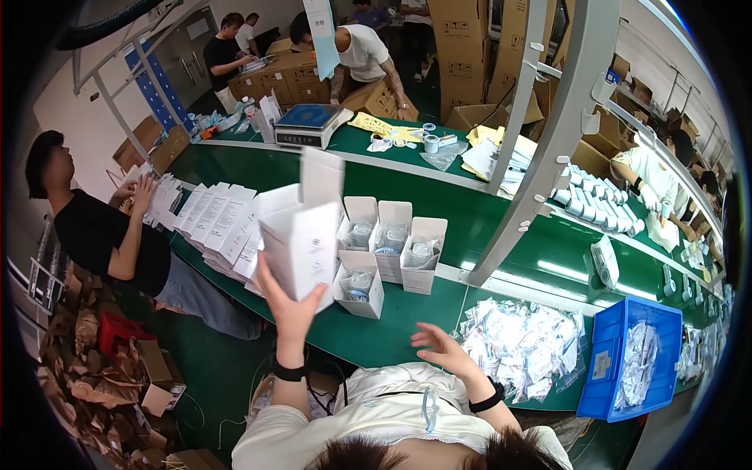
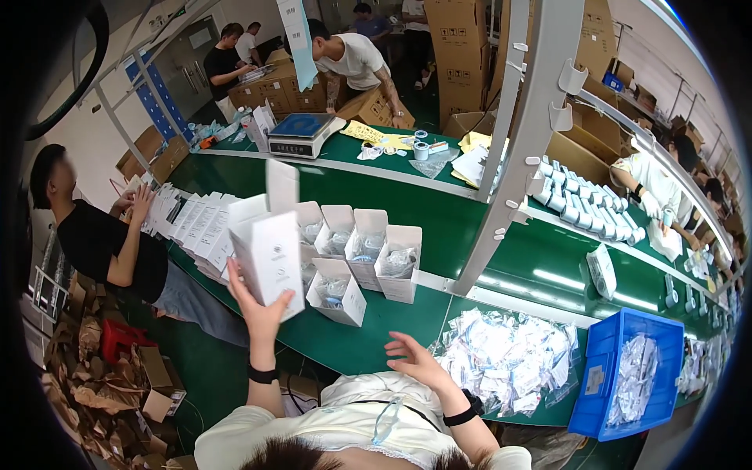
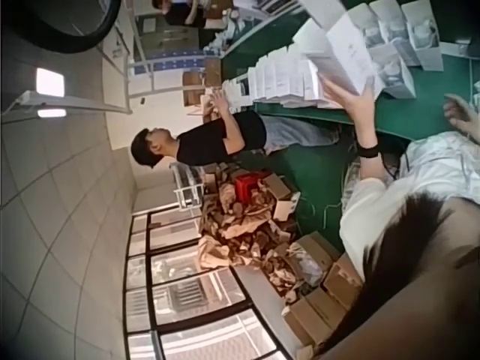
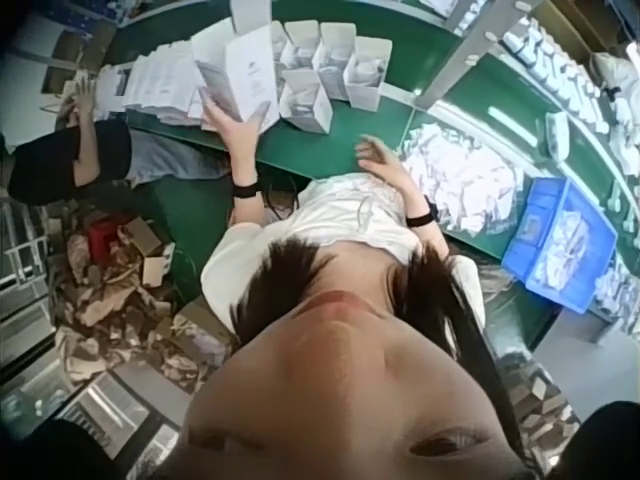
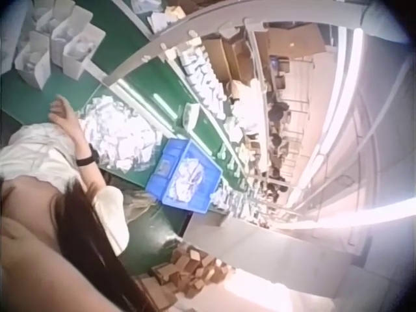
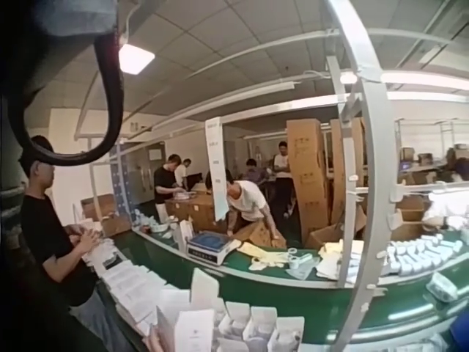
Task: Packing electronic components into white cardboard boxes and organizing them on an assembly line.
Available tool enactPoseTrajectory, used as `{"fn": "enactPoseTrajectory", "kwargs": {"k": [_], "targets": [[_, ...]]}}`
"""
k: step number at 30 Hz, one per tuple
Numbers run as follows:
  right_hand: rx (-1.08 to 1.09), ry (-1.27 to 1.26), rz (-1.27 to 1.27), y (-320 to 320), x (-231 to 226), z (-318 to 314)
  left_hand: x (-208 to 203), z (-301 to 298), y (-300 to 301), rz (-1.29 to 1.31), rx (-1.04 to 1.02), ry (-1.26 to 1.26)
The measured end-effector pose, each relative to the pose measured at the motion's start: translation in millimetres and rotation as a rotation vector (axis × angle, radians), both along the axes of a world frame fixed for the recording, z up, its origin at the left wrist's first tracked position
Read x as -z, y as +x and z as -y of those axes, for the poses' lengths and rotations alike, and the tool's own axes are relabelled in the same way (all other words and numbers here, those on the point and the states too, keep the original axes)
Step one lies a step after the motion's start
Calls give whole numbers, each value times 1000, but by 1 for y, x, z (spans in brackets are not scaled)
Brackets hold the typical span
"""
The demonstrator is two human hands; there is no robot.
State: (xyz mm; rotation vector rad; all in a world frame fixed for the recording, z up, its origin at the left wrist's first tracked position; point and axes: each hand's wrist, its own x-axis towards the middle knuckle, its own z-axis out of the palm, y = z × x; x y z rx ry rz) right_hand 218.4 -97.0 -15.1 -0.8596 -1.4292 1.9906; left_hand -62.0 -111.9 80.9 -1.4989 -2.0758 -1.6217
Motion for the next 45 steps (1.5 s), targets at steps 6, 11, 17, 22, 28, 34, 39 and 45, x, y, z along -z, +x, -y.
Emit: {"fn": "enactPoseTrajectory", "kwargs": {"k": [6,11,17,22,28,34,39,45], "targets": [[355,281,-512,0,-23,2,22,7,105,-321,558,-65],[324,8,-177,39,-24,8,31,12,125,-56,1007,-137],[260,381,-57,57,-19,22,41,-2,127,307,1298,-364],[32,317,31,60,-14,21,27,0,139,694,1406,-370],[10,411,202,90,-24,-2,46,-12,125,472,1409,-293],[716,450,633,212,17,-77,32,-25,129,85,1243,-267],[1075,638,1110,319,67,-151,27,-34,136,74,1210,-447],[1096,275,1538,396,105,-215,24,-41,145,57,1246,-719]]}}
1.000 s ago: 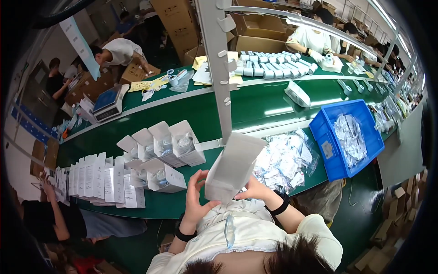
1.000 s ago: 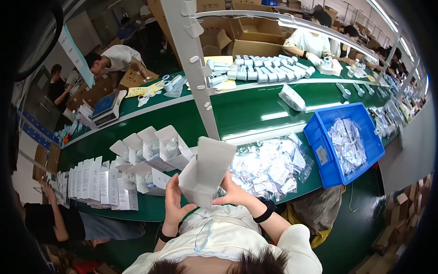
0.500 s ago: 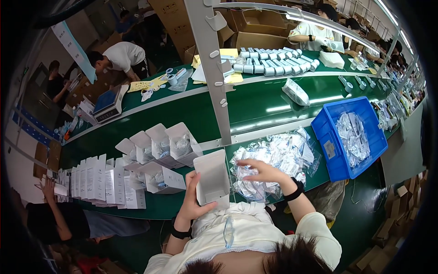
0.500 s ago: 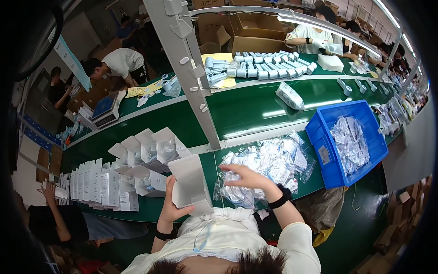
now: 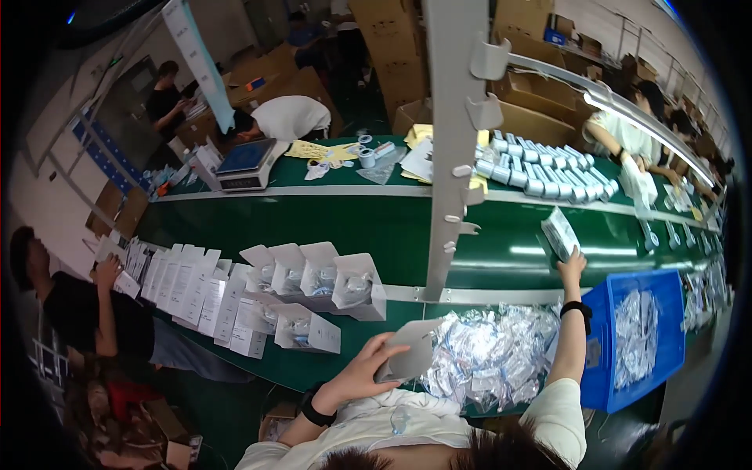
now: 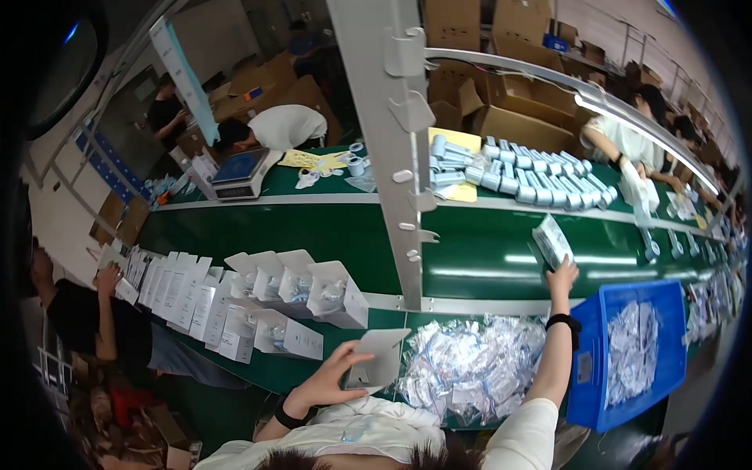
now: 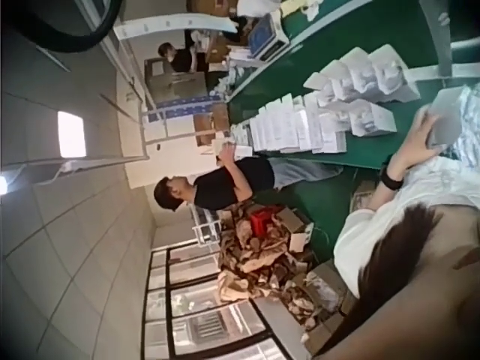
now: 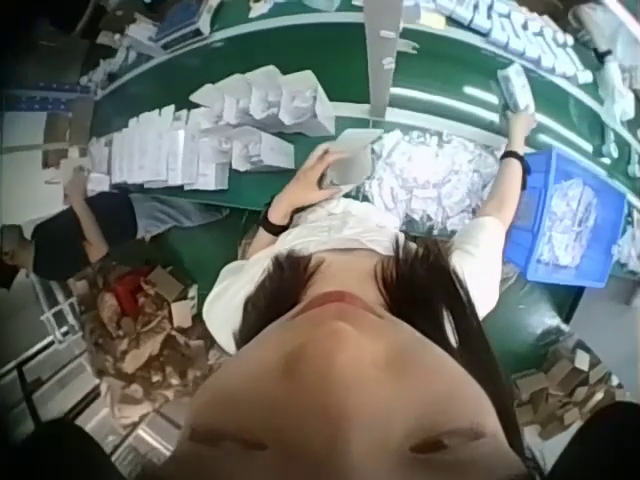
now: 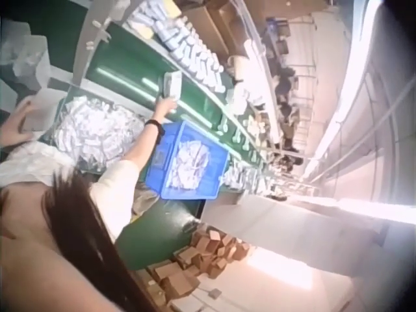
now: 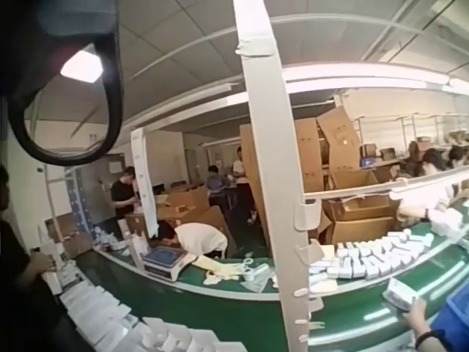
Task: Packing electronic components into white cardboard boxes and organizing them on an assembly line.
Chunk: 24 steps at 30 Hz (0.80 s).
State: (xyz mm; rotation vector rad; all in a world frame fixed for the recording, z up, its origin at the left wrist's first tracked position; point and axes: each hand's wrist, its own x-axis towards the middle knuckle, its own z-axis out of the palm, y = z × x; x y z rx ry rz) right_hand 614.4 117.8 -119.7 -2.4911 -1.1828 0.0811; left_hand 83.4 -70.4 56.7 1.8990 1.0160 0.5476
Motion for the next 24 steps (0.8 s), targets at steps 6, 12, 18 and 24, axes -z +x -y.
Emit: {"fn": "enactPoseTrajectory", "kwargs": {"k": [6,12,18,24], "targets": [[48,-126,-3,14,4,-33,4,-6,4,-10,-39,23],[118,-405,-89,23,18,-60,9,-18,7,-13,3,-35],[-141,-1075,-123,-41,-27,-86,15,-14,7,-36,-16,23],[-346,-217,-150,-39,27,-71,20,-17,3,11,-137,165]]}}
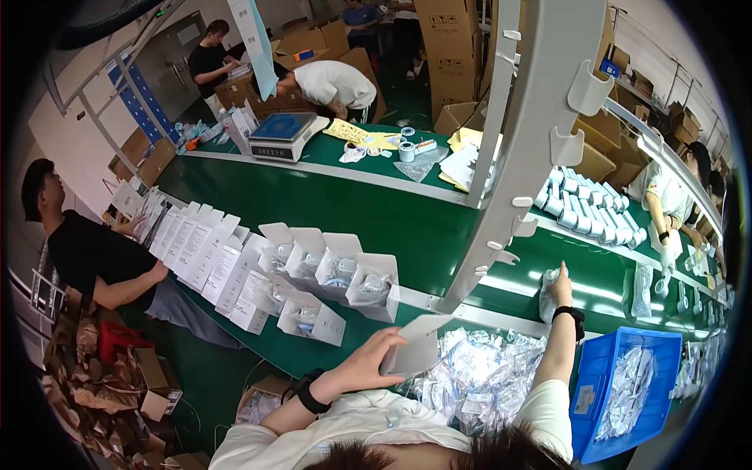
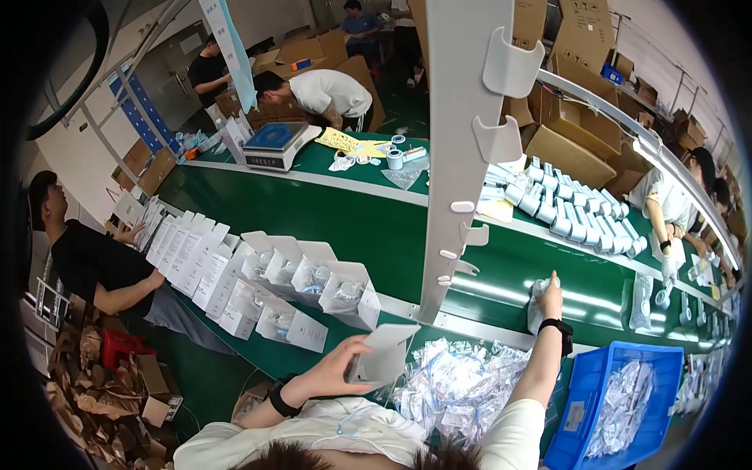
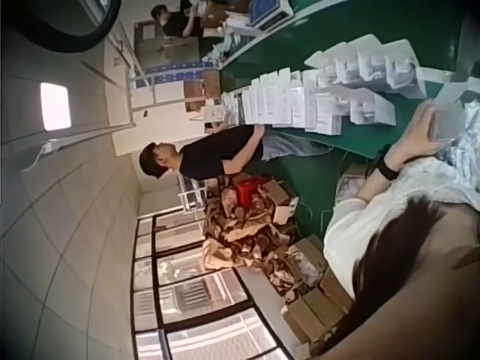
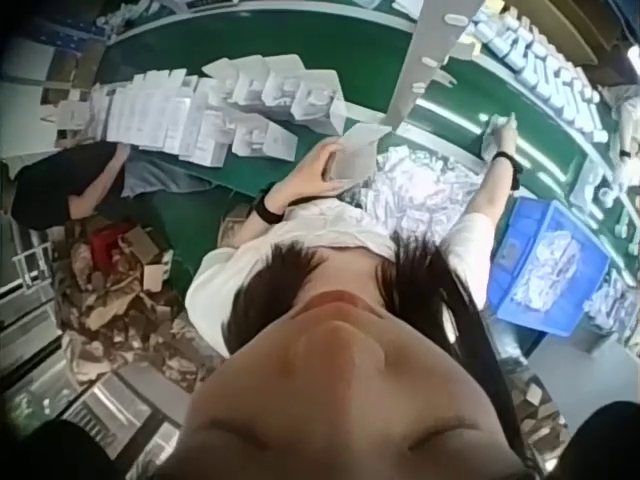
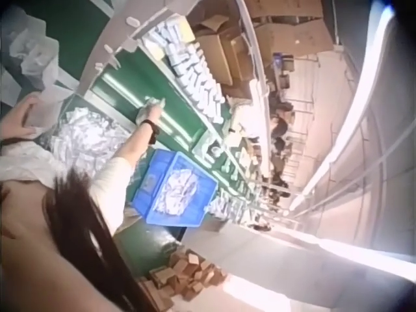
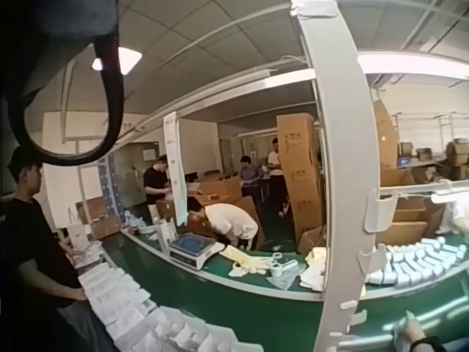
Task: Packing electronic components into white cardboard boxes and organizing them on an assembly line.
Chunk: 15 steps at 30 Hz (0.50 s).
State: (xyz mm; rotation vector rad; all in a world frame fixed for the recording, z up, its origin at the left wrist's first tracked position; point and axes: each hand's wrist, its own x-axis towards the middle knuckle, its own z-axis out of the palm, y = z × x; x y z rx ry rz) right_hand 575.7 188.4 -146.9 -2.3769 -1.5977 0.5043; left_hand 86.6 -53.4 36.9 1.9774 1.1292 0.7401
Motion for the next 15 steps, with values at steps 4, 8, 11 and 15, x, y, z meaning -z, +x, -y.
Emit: {"fn": "enactPoseTrajectory", "kwargs": {"k": [4,8,11,15], "targets": [[-102,396,-618,-45,-46,40,10,0,0,79,-178,-92],[17,438,-1913,-142,-165,117,26,-9,0,117,-279,-25],[20,592,-1931,-207,-187,177,25,-13,15,151,-240,-15],[324,920,-1761,-304,-198,194,23,-10,27,95,-267,17]]}}
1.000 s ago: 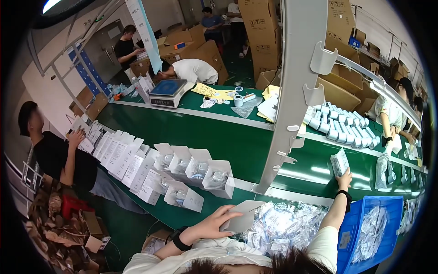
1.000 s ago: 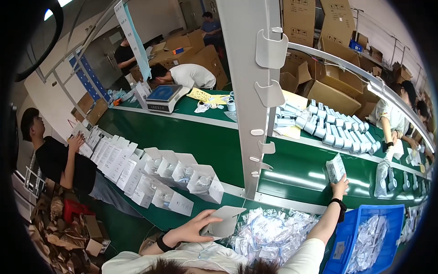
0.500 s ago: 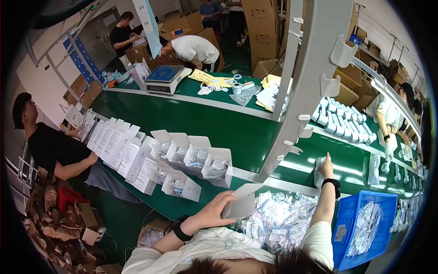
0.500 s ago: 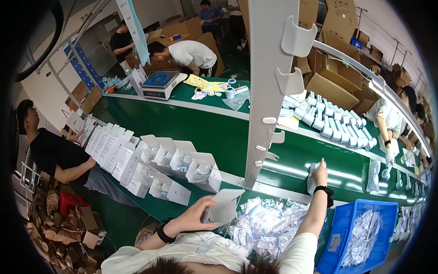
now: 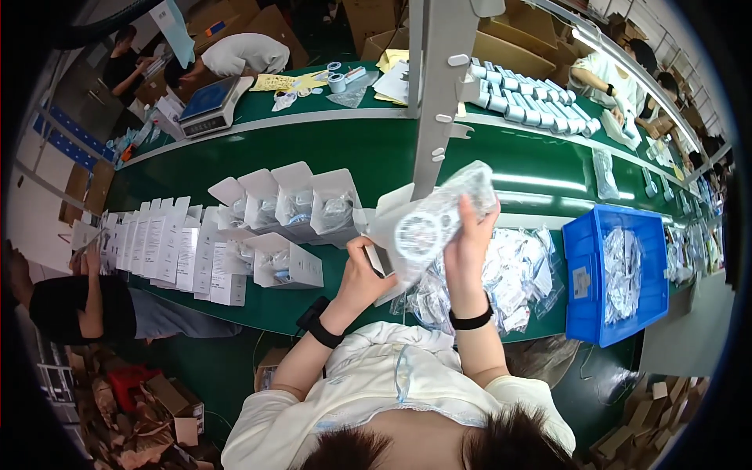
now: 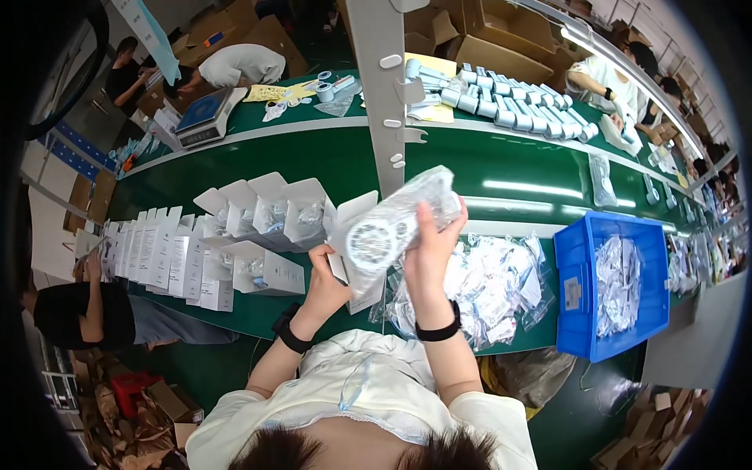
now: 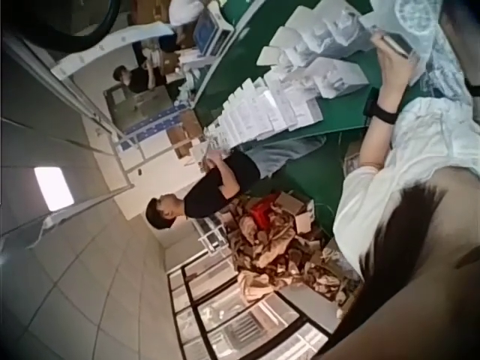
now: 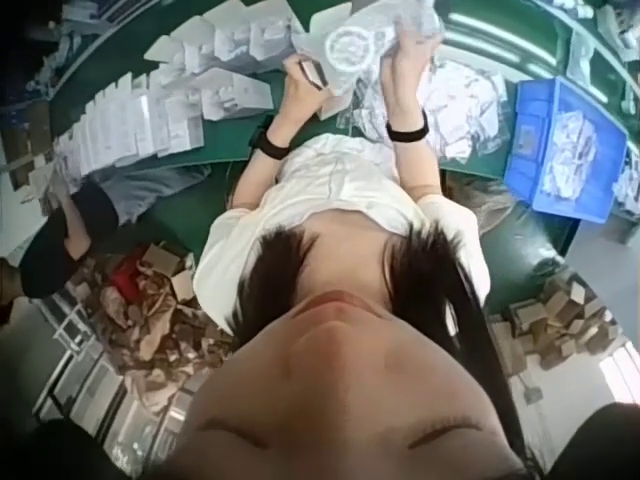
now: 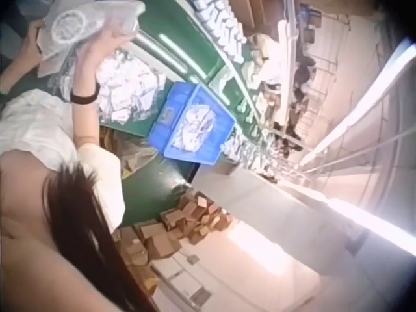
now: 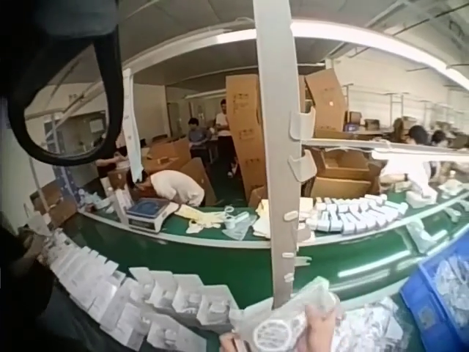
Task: Packing electronic components into white cardboard boxes and organizing them on an assembly line.
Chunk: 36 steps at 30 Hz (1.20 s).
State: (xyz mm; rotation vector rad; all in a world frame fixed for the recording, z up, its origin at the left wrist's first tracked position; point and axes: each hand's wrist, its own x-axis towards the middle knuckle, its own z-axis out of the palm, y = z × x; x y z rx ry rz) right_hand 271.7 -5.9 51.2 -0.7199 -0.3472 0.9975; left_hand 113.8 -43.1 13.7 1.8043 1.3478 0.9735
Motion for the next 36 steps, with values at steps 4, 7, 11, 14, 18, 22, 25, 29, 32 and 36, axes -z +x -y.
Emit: {"fn": "enactPoseTrajectory", "kwargs": {"k": [4,7,11,14,18,22,25,29,32,36], "targets": [[338,145,938,-45,10,20,18,4,4,30,-102,277],[273,274,1280,-39,15,30,28,11,3,4,-102,418],[181,187,1567,-4,42,34,56,6,-31,152,-114,347],[-116,-294,1651,45,120,21,71,12,-51,108,-56,307],[-397,-582,1905,62,143,22,53,19,-67,104,-25,235],[-467,-418,1936,71,141,23,18,24,-67,-3,-70,155],[-461,-277,1760,68,130,28,8,25,-64,-67,-123,161],[-393,-117,1245,44,76,36,3,25,-65,-79,-196,180],[-217,37,876,-3,27,46,3,26,-69,-65,-213,84],[-431,656,1203,-43,24,40,10,17,-74,-149,-162,153]]}}
